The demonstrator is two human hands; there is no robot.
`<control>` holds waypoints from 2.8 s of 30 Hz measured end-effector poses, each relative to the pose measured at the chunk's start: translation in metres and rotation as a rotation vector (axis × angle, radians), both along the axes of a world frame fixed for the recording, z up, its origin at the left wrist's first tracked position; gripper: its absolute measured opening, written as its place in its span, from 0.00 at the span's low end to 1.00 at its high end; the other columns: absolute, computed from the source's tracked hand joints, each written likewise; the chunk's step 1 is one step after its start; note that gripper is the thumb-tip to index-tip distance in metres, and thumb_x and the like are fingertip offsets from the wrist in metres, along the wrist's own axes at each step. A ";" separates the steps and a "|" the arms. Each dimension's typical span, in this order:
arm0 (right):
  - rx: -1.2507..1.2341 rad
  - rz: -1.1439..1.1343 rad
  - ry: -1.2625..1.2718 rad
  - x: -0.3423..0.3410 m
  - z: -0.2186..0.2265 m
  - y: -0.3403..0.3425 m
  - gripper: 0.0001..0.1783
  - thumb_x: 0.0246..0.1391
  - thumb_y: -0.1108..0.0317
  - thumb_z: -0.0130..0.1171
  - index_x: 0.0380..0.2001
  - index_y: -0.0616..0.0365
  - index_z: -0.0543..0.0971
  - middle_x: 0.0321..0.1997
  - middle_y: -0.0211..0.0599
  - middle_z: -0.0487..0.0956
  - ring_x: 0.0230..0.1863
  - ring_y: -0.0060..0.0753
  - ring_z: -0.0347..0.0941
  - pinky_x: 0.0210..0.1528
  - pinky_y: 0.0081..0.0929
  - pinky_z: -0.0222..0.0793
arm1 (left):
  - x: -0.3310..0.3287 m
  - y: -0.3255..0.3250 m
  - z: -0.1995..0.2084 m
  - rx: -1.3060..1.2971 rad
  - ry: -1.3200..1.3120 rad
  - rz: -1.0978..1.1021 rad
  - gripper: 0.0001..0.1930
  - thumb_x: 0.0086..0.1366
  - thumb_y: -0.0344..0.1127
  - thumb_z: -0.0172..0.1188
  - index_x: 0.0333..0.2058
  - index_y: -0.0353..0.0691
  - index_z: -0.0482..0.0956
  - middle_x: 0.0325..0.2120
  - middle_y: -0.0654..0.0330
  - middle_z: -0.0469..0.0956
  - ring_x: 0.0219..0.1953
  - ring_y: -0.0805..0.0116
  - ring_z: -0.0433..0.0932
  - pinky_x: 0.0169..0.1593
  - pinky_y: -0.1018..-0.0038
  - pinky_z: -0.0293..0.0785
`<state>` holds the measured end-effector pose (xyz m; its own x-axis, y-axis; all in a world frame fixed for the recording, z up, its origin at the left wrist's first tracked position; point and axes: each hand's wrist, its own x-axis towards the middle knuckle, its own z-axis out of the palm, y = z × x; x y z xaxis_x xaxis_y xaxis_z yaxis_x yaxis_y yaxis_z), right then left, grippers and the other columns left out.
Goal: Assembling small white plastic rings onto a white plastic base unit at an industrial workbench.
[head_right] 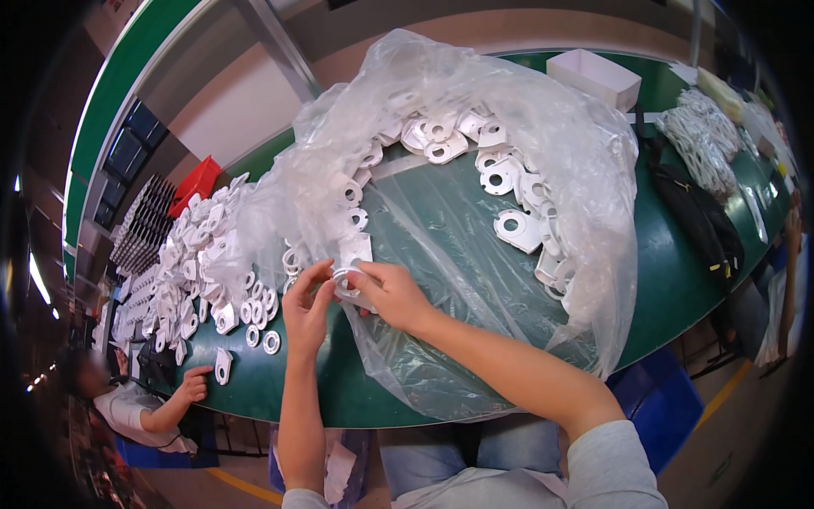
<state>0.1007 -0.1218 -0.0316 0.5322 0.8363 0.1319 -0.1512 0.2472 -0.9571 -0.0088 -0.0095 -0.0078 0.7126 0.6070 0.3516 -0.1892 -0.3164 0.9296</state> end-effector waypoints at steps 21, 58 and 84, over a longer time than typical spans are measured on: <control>-0.089 0.086 -0.010 0.003 -0.004 -0.001 0.16 0.61 0.63 0.48 0.27 0.64 0.77 0.22 0.33 0.75 0.19 0.22 0.73 0.18 0.20 0.69 | -0.004 0.009 -0.007 0.589 0.022 0.058 0.09 0.55 0.26 0.62 0.36 0.36 0.81 0.25 0.55 0.79 0.26 0.65 0.78 0.30 0.75 0.71; -0.178 0.078 -0.330 -0.001 -0.006 0.003 0.22 0.64 0.59 0.39 0.27 0.65 0.76 0.28 0.36 0.78 0.24 0.20 0.71 0.16 0.12 0.56 | -0.238 0.043 -0.003 0.875 0.554 0.441 0.14 0.46 0.23 0.65 0.35 0.40 0.82 0.39 0.59 0.76 0.38 0.60 0.74 0.37 0.71 0.72; -0.252 0.529 -0.482 -0.185 -0.035 -0.217 0.45 0.43 0.65 0.66 0.64 0.57 0.55 0.57 0.47 0.69 0.55 0.47 0.69 0.55 0.37 0.65 | -0.240 -0.263 -0.060 -0.464 0.060 0.060 0.08 0.49 0.18 0.61 0.29 0.30 0.74 0.33 0.55 0.73 0.38 0.67 0.69 0.44 0.74 0.65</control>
